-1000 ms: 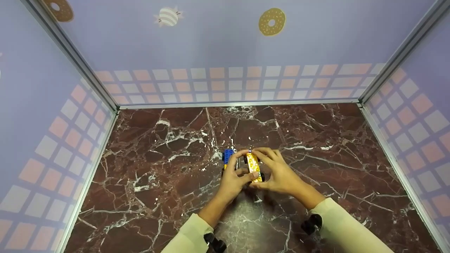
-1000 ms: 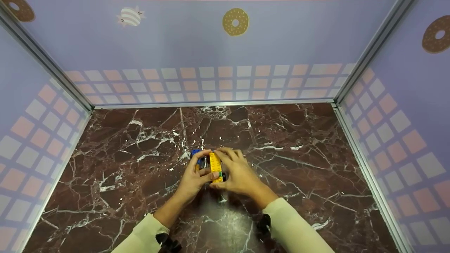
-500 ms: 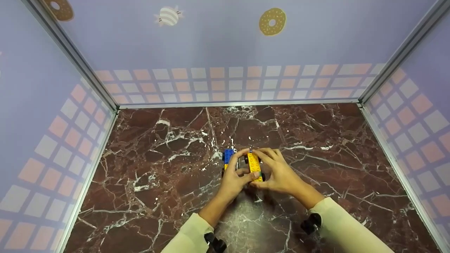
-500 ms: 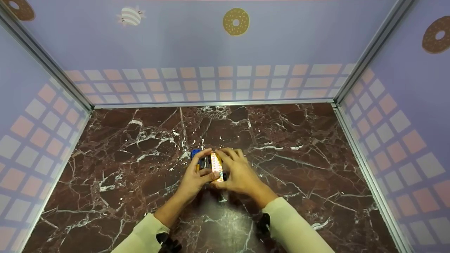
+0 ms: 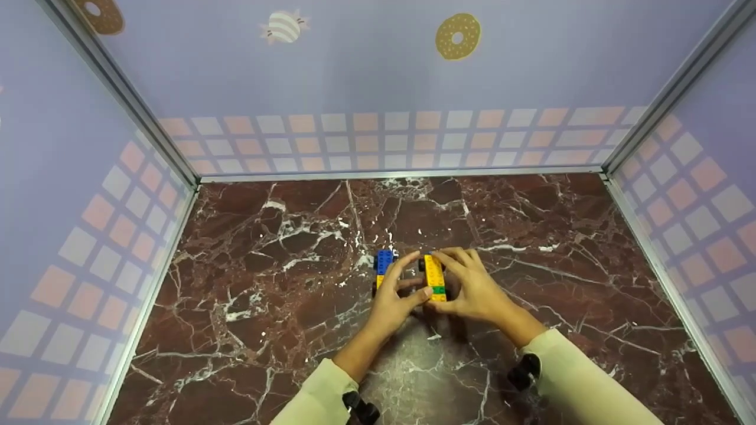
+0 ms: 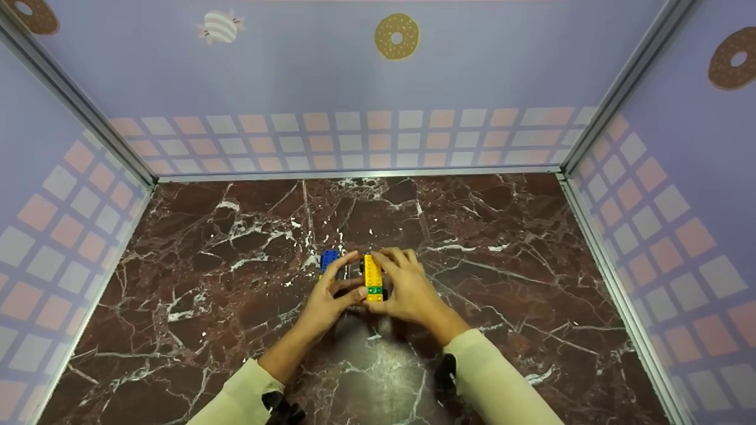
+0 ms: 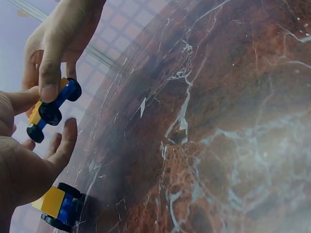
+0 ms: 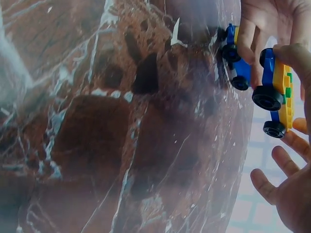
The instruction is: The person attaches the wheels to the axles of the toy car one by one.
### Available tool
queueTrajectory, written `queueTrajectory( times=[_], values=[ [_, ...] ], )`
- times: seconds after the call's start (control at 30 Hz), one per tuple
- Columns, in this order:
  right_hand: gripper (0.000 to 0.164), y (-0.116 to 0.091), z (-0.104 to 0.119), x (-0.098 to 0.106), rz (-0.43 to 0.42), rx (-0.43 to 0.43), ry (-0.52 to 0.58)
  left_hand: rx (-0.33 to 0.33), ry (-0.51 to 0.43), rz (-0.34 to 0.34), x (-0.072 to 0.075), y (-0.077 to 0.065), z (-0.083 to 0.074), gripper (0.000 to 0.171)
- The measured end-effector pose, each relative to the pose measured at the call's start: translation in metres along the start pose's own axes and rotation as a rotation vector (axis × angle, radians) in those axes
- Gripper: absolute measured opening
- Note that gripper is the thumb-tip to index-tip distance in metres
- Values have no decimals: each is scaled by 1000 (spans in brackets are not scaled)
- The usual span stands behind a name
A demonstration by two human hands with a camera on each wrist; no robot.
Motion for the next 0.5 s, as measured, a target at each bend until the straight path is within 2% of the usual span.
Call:
queueTrajectory(
  times=[0.27, 0.4, 0.5],
  values=[
    [94, -3, -23, -7, -81, 23, -18, 12, 70, 1, -1, -4, -7, 68],
    [96, -3, -31, -8, -50, -18, -40, 6, 66, 8, -2, -6, -9, 68],
    [97, 0, -32, -7, 5, -77, -79, 0, 60, 4, 0, -7, -10, 67]
  ],
)
Point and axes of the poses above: each hand's wrist, its own y-axis towards the middle knuckle, its own x-axis out of the back of the hand, z = x × y, the point moved 4 cm from there along y, towards the middle knuckle, and after that the axes turned 2 degrees about -z, right-handed, at the moved point
